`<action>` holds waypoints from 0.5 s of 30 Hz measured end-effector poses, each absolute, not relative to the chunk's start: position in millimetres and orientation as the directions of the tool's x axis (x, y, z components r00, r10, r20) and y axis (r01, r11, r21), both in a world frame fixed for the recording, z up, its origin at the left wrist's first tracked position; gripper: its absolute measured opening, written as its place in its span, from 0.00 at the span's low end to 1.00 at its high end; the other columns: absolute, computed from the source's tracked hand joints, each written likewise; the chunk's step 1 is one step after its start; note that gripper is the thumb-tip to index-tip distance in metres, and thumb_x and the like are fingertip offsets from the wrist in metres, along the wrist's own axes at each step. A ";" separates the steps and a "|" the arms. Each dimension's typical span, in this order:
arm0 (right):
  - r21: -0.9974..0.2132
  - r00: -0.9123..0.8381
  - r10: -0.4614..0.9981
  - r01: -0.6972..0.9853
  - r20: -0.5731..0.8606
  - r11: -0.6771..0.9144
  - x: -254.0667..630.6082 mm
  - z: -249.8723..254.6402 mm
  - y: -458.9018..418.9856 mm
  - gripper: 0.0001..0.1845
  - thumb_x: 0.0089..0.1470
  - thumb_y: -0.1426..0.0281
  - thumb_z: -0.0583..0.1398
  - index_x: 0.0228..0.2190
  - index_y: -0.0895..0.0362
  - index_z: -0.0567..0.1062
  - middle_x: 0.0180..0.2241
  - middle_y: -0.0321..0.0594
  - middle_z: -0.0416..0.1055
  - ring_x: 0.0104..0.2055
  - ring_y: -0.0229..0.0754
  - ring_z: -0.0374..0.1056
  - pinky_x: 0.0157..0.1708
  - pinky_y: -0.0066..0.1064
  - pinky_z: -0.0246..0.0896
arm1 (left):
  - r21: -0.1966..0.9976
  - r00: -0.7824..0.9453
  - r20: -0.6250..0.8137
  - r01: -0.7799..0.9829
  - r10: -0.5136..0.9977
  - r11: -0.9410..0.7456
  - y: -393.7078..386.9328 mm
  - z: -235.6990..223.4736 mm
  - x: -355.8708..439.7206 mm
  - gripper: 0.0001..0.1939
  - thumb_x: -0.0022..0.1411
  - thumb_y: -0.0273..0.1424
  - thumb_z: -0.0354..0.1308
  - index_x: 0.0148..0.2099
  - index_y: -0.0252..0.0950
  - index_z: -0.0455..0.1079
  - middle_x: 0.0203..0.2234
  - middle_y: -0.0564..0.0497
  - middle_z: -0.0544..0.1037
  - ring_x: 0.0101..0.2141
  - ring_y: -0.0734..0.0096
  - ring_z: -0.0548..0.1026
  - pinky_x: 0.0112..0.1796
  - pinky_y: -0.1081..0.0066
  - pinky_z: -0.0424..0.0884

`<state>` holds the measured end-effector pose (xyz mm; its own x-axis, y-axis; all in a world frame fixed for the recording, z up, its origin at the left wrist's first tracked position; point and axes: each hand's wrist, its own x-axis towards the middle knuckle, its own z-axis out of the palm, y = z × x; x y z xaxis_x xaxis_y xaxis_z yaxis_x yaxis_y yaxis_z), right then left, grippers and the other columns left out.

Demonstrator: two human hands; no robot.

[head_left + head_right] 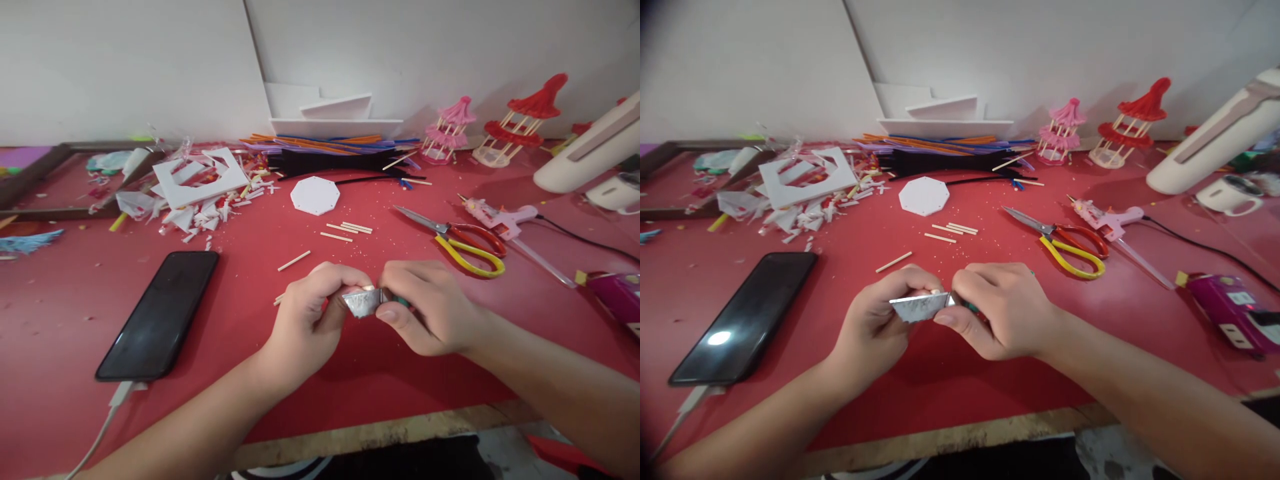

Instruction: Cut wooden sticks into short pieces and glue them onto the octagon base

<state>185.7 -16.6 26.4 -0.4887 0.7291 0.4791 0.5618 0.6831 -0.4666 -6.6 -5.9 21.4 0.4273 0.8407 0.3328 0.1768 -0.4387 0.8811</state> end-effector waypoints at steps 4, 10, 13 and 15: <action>-0.462 -0.498 0.730 0.565 0.469 0.683 185.0 25.8 -17.1 0.19 0.63 0.59 0.50 0.23 0.55 0.57 0.21 0.30 0.54 0.22 0.32 0.47 0.22 0.27 0.44 | 0.892 0.444 0.316 0.162 0.839 -0.422 -6.4 21.7 -5.8 0.15 0.55 0.13 0.48 0.35 0.36 0.70 0.30 0.51 0.77 0.31 0.73 0.74 0.33 0.74 0.70; -0.457 -0.490 0.714 0.551 0.500 0.699 185.1 27.9 -17.6 0.18 0.63 0.61 0.49 0.23 0.55 0.58 0.21 0.30 0.54 0.21 0.32 0.48 0.22 0.26 0.44 | 0.898 0.437 0.321 0.140 0.840 -0.417 -6.0 22.4 -5.4 0.11 0.61 0.17 0.50 0.36 0.36 0.69 0.28 0.52 0.77 0.29 0.74 0.73 0.33 0.74 0.69; -0.451 -0.492 0.712 0.554 0.501 0.700 185.3 28.4 -17.4 0.17 0.63 0.62 0.49 0.23 0.55 0.58 0.21 0.30 0.54 0.21 0.32 0.48 0.22 0.27 0.44 | 0.901 0.444 0.306 0.150 0.842 -0.407 -6.1 22.7 -5.5 0.12 0.59 0.15 0.50 0.36 0.36 0.69 0.30 0.51 0.77 0.30 0.73 0.74 0.34 0.73 0.70; -0.459 -0.491 0.714 0.549 0.498 0.698 185.4 27.8 -17.2 0.17 0.62 0.62 0.50 0.23 0.55 0.57 0.21 0.30 0.53 0.21 0.32 0.47 0.21 0.27 0.43 | 0.900 0.454 0.301 0.155 0.839 -0.407 -6.5 22.7 -5.9 0.13 0.57 0.14 0.49 0.35 0.36 0.69 0.31 0.51 0.77 0.31 0.73 0.74 0.35 0.73 0.70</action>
